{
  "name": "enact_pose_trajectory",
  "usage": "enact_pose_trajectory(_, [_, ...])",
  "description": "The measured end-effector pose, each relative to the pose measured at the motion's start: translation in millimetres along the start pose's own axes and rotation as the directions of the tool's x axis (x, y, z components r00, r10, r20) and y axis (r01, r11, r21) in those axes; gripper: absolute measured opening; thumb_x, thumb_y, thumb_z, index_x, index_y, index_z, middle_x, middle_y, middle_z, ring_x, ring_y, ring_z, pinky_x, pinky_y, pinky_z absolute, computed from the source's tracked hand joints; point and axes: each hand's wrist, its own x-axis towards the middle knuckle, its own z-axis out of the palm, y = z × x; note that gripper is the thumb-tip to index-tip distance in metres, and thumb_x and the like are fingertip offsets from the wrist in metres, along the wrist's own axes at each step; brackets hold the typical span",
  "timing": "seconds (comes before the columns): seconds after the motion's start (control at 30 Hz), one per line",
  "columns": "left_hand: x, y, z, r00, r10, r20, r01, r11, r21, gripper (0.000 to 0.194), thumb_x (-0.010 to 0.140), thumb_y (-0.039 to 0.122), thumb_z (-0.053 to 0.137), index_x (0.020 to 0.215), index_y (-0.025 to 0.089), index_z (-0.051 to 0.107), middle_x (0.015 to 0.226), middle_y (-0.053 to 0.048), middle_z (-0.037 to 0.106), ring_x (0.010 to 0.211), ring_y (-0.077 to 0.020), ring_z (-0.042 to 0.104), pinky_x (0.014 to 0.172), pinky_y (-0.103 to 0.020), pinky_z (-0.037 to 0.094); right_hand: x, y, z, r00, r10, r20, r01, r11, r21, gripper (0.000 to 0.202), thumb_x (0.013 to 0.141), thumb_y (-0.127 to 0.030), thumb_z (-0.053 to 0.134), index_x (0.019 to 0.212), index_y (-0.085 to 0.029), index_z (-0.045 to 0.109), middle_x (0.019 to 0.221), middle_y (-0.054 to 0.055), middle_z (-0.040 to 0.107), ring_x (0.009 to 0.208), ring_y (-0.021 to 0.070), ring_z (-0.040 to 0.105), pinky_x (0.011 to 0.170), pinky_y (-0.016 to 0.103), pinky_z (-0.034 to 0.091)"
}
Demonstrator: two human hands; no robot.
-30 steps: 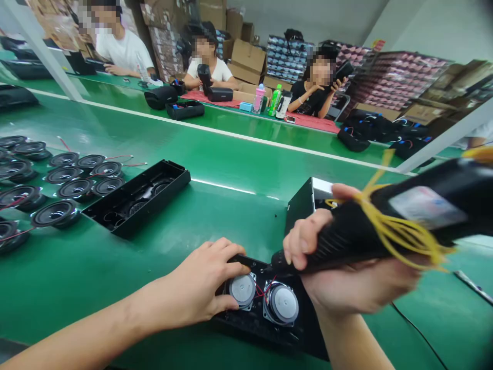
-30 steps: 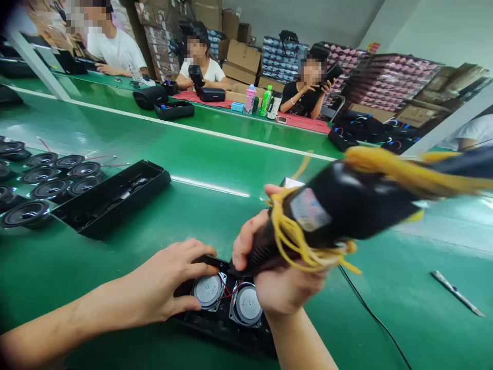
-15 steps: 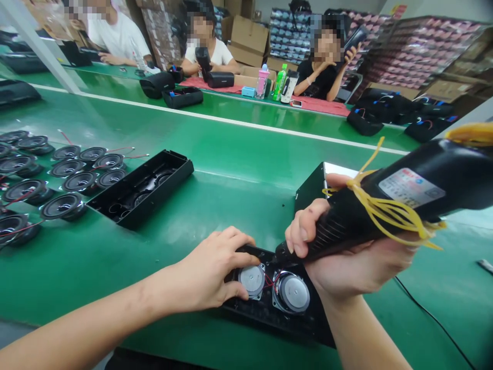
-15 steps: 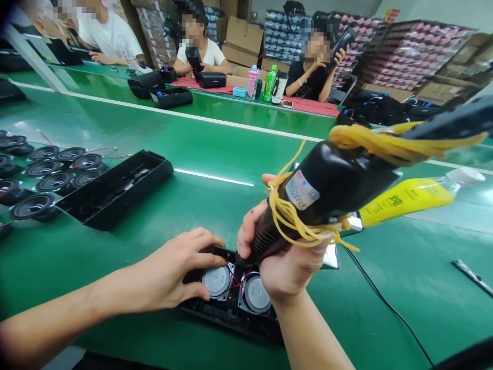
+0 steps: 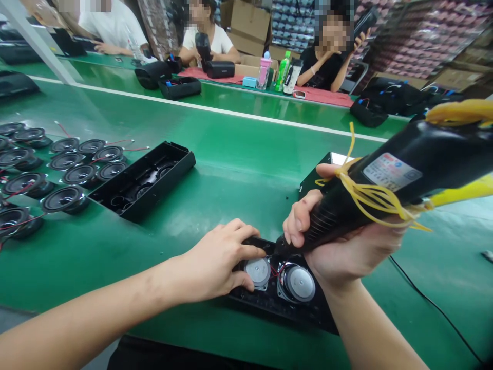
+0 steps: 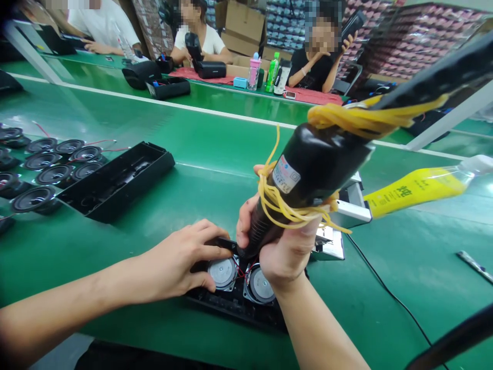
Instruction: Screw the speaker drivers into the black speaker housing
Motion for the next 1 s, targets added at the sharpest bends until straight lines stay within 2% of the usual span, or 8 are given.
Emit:
enact_pose_trajectory(0.13, [0, 0, 0.2, 1.000, 0.004, 0.003, -0.004, 1.000, 0.006, 0.051, 0.089, 0.043, 0.091, 0.135, 0.028, 0.076, 0.144, -0.009, 0.066, 0.127, -0.0343, 0.060, 0.100, -0.054, 0.058, 0, 2, -1, 1.000, -0.014, 0.005, 0.014, 1.000, 0.001, 0.069, 0.096, -0.088, 0.052, 0.116, -0.025, 0.070, 0.062, -0.005, 0.058, 0.037, 0.0143, 0.046, 0.034, 0.025, 0.039])
enact_pose_trajectory(0.33, [1, 1, -0.4, 1.000, 0.001, 0.009, -0.001, 1.000, 0.012, 0.052, 0.089, 0.042, 0.092, 0.136, 0.028, 0.076, 0.144, -0.009, 0.066, 0.127, -0.0342, 0.060, 0.099, -0.053, 0.058, 0, 5, 1, 1.000, -0.016, 0.015, 0.017, 0.999, -0.032, 0.072, 0.096, -0.091, 0.047, 0.103, -0.023, 0.068, 0.062, -0.005, 0.055, 0.039, 0.0131, 0.043, 0.033, 0.025, 0.038])
enact_pose_trajectory(0.5, [2, -1, -0.8, 1.000, -0.007, 0.024, 0.007, 1.000, 0.018, 0.053, 0.089, 0.045, 0.091, 0.137, 0.029, 0.076, 0.145, -0.009, 0.065, 0.128, -0.0346, 0.059, 0.101, -0.053, 0.058, 1, 9, -4, 0.999, 0.016, 0.045, -0.016, 1.000, -0.008, 0.070, 0.089, -0.091, 0.060, 0.117, -0.028, 0.068, 0.063, -0.005, 0.057, 0.036, 0.0160, 0.044, 0.031, 0.029, 0.038])
enact_pose_trajectory(0.57, [3, -1, -1.4, 0.999, -0.009, 0.035, 0.008, 1.000, 0.024, 0.052, 0.090, 0.045, 0.091, 0.137, 0.029, 0.076, 0.146, -0.009, 0.065, 0.129, -0.0348, 0.058, 0.102, -0.053, 0.057, 0, 10, -5, 0.995, 0.043, 0.095, -0.044, 0.999, 0.003, 0.065, 0.089, -0.089, 0.063, 0.116, -0.030, 0.068, 0.064, -0.004, 0.058, 0.038, 0.0174, 0.047, 0.033, 0.030, 0.040])
enact_pose_trajectory(0.7, [5, 0, -2.7, 0.998, -0.023, 0.057, 0.021, 0.999, 0.048, 0.054, 0.091, 0.046, 0.089, 0.140, 0.029, 0.074, 0.146, -0.010, 0.065, 0.126, -0.0362, 0.059, 0.099, -0.054, 0.056, -4, 13, -1, 0.986, 0.025, 0.166, -0.033, 0.998, 0.044, 0.063, 0.091, -0.090, 0.062, 0.106, -0.030, 0.068, 0.060, -0.005, 0.057, 0.035, 0.0148, 0.044, 0.033, 0.027, 0.038])
enact_pose_trajectory(0.87, [5, 4, -4.4, 0.997, -0.039, 0.072, 0.034, 0.997, 0.062, 0.047, 0.092, 0.045, 0.088, 0.134, 0.028, 0.076, 0.142, -0.011, 0.066, 0.123, -0.0365, 0.060, 0.095, -0.053, 0.055, -10, 22, -2, 0.986, 0.067, 0.155, -0.074, 0.996, 0.041, 0.068, 0.093, -0.092, 0.052, 0.116, -0.028, 0.063, 0.058, -0.006, 0.053, 0.034, 0.0144, 0.039, 0.032, 0.026, 0.033])
enact_pose_trajectory(1.0, [5, 5, -4.6, 0.997, -0.047, 0.058, 0.043, 0.997, 0.058, 0.041, 0.092, 0.043, 0.088, 0.129, 0.028, 0.077, 0.139, -0.010, 0.066, 0.122, -0.0357, 0.060, 0.094, -0.051, 0.055, -11, 27, -8, 0.978, 0.098, 0.182, -0.106, 0.994, 0.034, 0.069, 0.089, -0.092, 0.056, 0.118, -0.029, 0.062, 0.060, -0.006, 0.054, 0.036, 0.0156, 0.039, 0.031, 0.027, 0.033])
